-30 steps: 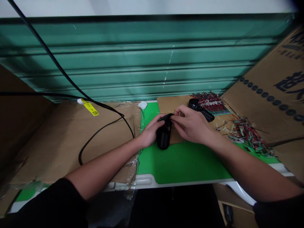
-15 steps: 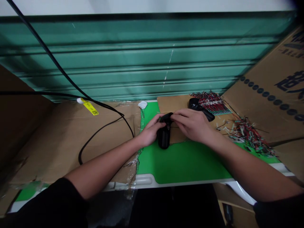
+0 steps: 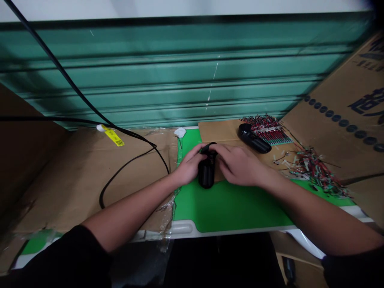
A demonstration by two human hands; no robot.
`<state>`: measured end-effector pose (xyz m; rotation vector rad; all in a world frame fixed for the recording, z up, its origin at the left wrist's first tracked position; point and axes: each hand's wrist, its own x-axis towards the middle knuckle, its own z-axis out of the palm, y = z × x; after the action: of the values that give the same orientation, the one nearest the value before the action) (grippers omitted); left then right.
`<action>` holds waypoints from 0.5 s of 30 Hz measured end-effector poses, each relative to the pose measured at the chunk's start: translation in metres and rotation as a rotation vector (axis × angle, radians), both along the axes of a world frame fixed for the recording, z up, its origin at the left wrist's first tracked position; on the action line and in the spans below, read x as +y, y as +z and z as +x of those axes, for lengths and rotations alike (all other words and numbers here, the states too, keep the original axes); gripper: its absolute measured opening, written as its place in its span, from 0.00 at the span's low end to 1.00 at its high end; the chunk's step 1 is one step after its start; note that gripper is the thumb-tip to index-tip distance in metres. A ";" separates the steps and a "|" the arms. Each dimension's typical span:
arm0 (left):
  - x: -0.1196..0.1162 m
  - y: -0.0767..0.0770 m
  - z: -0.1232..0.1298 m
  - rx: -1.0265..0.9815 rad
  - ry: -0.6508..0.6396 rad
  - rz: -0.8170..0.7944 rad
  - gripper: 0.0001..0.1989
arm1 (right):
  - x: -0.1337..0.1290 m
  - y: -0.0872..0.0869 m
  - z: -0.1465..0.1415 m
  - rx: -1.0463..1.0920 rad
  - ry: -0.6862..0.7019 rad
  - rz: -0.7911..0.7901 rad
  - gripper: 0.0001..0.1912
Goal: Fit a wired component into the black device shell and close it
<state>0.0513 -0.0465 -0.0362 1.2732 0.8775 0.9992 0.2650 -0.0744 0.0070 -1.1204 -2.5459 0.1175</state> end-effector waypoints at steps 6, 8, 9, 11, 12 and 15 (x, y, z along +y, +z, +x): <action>0.003 0.001 -0.001 0.000 -0.010 0.000 0.19 | 0.002 0.001 0.004 0.064 0.021 -0.018 0.27; 0.003 0.002 -0.001 -0.006 -0.005 -0.009 0.18 | 0.003 0.002 0.007 0.108 0.023 0.029 0.24; 0.004 0.003 -0.001 -0.005 0.002 -0.013 0.19 | 0.003 0.002 0.008 0.140 0.024 0.049 0.23; 0.005 0.003 -0.001 0.002 0.013 -0.017 0.19 | 0.003 0.004 0.010 0.224 0.016 0.075 0.20; 0.005 0.002 -0.002 0.005 0.018 -0.021 0.19 | 0.003 0.005 0.010 0.268 0.004 0.081 0.20; 0.007 -0.003 -0.004 0.013 0.049 -0.032 0.18 | 0.002 0.005 0.008 0.340 -0.004 0.064 0.45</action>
<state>0.0470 -0.0394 -0.0387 1.2378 0.9349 1.0129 0.2734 -0.0723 0.0124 -0.9875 -2.2300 0.2056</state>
